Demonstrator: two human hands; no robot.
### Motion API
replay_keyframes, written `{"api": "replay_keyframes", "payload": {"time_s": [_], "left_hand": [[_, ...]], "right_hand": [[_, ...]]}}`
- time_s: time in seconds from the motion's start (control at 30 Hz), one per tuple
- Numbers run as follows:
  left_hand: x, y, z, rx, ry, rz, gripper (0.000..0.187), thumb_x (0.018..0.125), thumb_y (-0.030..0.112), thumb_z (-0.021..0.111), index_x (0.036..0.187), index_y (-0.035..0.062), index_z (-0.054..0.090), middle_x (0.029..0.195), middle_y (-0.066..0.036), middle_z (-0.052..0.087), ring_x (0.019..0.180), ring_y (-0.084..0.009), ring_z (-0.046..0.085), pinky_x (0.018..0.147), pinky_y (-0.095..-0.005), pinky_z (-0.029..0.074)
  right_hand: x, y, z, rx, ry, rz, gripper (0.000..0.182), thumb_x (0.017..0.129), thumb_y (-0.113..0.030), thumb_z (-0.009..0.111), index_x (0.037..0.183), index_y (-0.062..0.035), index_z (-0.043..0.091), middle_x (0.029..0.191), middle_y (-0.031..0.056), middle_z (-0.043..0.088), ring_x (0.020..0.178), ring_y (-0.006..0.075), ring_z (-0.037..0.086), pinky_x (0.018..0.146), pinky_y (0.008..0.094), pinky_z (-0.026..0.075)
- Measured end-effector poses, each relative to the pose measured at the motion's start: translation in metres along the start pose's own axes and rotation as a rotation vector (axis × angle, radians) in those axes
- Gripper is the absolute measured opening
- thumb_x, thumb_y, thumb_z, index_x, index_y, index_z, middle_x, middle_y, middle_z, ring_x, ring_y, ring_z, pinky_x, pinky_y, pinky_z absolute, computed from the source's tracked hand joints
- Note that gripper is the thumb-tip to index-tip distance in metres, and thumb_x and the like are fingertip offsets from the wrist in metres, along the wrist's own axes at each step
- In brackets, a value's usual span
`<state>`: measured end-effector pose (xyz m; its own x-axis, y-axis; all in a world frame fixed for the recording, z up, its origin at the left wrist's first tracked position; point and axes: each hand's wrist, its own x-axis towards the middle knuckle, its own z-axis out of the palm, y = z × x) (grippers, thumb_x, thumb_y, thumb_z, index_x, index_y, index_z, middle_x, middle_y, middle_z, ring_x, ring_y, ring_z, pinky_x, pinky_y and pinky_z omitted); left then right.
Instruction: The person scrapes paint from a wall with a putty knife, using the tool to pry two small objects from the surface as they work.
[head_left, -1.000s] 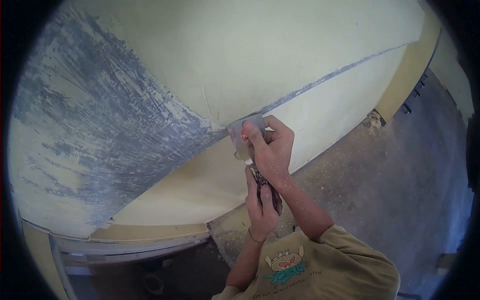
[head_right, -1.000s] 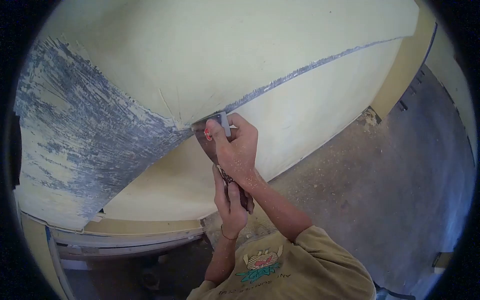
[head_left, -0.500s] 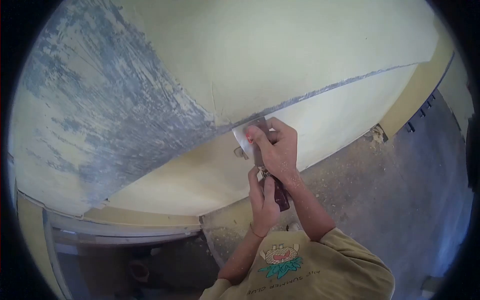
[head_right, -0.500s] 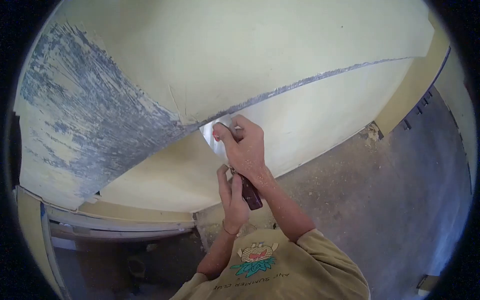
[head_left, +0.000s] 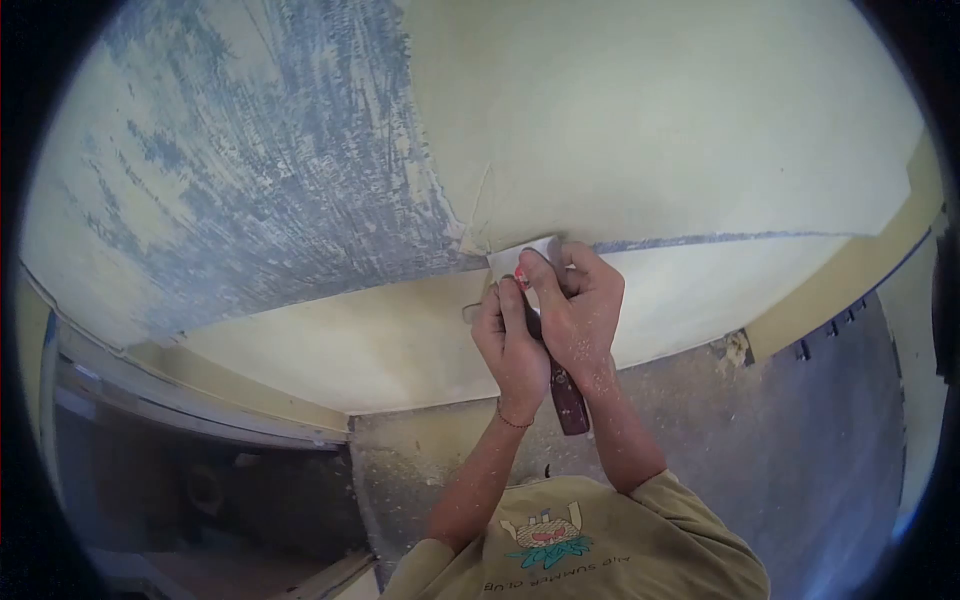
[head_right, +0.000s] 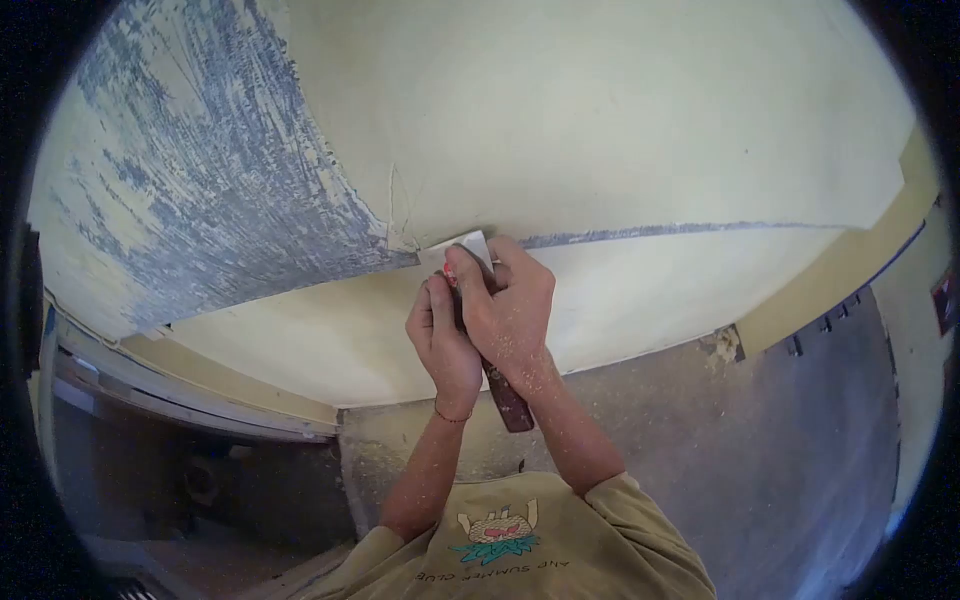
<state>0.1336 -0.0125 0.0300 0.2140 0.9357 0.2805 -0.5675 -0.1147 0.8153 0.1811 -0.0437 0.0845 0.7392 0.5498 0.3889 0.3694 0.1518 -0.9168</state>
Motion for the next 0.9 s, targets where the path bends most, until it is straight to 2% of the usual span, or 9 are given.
{"api": "replay_keyframes", "payload": {"time_s": [0.13,0.23,0.37,0.43,0.47,0.5,0.57,0.77,0.9], "left_hand": [[0.002,0.000,0.008,-0.019,0.068,0.047,0.036,0.103,0.024,0.045,0.077,0.0017,0.055,0.066,0.006,0.043,0.062,-0.0024,0.036,0.052,-0.0221,0.027],[0.005,0.010,0.018,-0.048,0.155,0.037,0.036,0.103,0.024,0.046,0.077,0.0011,0.057,0.067,0.005,0.046,0.064,-0.0031,0.039,0.053,-0.0220,0.030],[0.014,0.028,0.024,-0.088,0.195,0.043,0.037,0.102,0.025,0.048,0.076,0.0008,0.057,0.068,0.004,0.048,0.066,-0.0035,0.041,0.055,-0.0222,0.033],[0.019,0.034,0.023,-0.327,0.166,0.012,0.038,0.102,0.026,0.048,0.075,0.0009,0.057,0.068,0.004,0.050,0.066,-0.0036,0.042,0.056,-0.0222,0.035],[0.014,0.032,0.024,-0.090,0.209,0.031,0.035,0.102,0.025,0.048,0.075,0.0032,0.055,0.066,0.005,0.048,0.065,-0.0030,0.041,0.054,-0.0225,0.034],[0.008,0.025,0.023,-0.091,0.211,0.052,0.035,0.102,0.025,0.048,0.075,0.0032,0.055,0.066,0.005,0.048,0.065,-0.0030,0.041,0.054,-0.0225,0.034],[0.001,0.005,0.022,-0.112,0.204,0.032,0.031,0.102,0.022,0.049,0.075,0.0062,0.052,0.064,0.006,0.045,0.062,-0.0019,0.038,0.052,-0.0218,0.030],[-0.001,0.001,0.028,-0.278,0.213,0.055,0.029,0.100,0.017,0.054,0.073,0.0076,0.049,0.061,0.007,0.043,0.054,-0.0003,0.035,0.047,-0.0199,0.025],[0.007,0.012,0.023,-0.227,0.214,0.063,0.031,0.099,0.018,0.055,0.071,0.0069,0.049,0.058,0.006,0.045,0.052,-0.0003,0.036,0.045,-0.0203,0.026]], "right_hand": [[0.004,0.005,0.003,-0.038,-0.006,-0.165,0.026,0.086,-0.006,0.069,0.067,0.0008,0.052,0.056,-0.0006,0.055,0.054,-0.0011,0.042,0.042,0.0213,0.028],[0.009,-0.002,0.000,-0.122,-0.053,-0.103,0.023,0.086,-0.005,0.069,0.070,0.0023,0.055,0.060,0.0016,0.059,0.057,0.0000,0.047,0.044,0.0210,0.034],[0.017,-0.016,0.010,-0.064,-0.097,-0.230,0.018,0.086,-0.004,0.068,0.073,0.0031,0.058,0.065,0.0035,0.063,0.063,0.0030,0.054,0.050,0.0214,0.042],[0.018,-0.026,0.014,0.028,-0.128,-0.238,0.017,0.086,-0.004,0.068,0.074,0.0034,0.059,0.066,0.0034,0.063,0.063,0.0028,0.054,0.050,0.0216,0.042],[0.020,-0.014,0.017,0.120,-0.033,-0.321,0.025,0.082,-0.012,0.070,0.068,-0.0004,0.054,0.056,0.0120,0.060,0.045,0.0113,0.053,0.045,0.0302,0.042],[0.018,-0.010,0.013,0.134,-0.040,-0.336,0.025,0.082,-0.012,0.070,0.068,-0.0004,0.054,0.056,0.0120,0.060,0.045,0.0113,0.053,0.045,0.0302,0.042],[0.013,-0.004,-0.004,-0.067,-0.076,-0.147,0.028,0.083,-0.011,0.071,0.065,0.0000,0.052,0.052,0.0092,0.056,0.047,0.0061,0.048,0.043,0.0275,0.038],[0.014,-0.004,-0.006,-0.137,-0.059,-0.195,0.032,0.083,-0.010,0.071,0.062,-0.0003,0.049,0.047,0.0028,0.044,0.049,0.0025,0.036,0.041,0.0253,0.029],[0.012,-0.018,0.001,-0.208,-0.034,-0.177,0.031,0.083,-0.010,0.071,0.063,-0.0001,0.050,0.048,0.0024,0.045,0.050,0.0021,0.036,0.041,0.0253,0.030]]}}
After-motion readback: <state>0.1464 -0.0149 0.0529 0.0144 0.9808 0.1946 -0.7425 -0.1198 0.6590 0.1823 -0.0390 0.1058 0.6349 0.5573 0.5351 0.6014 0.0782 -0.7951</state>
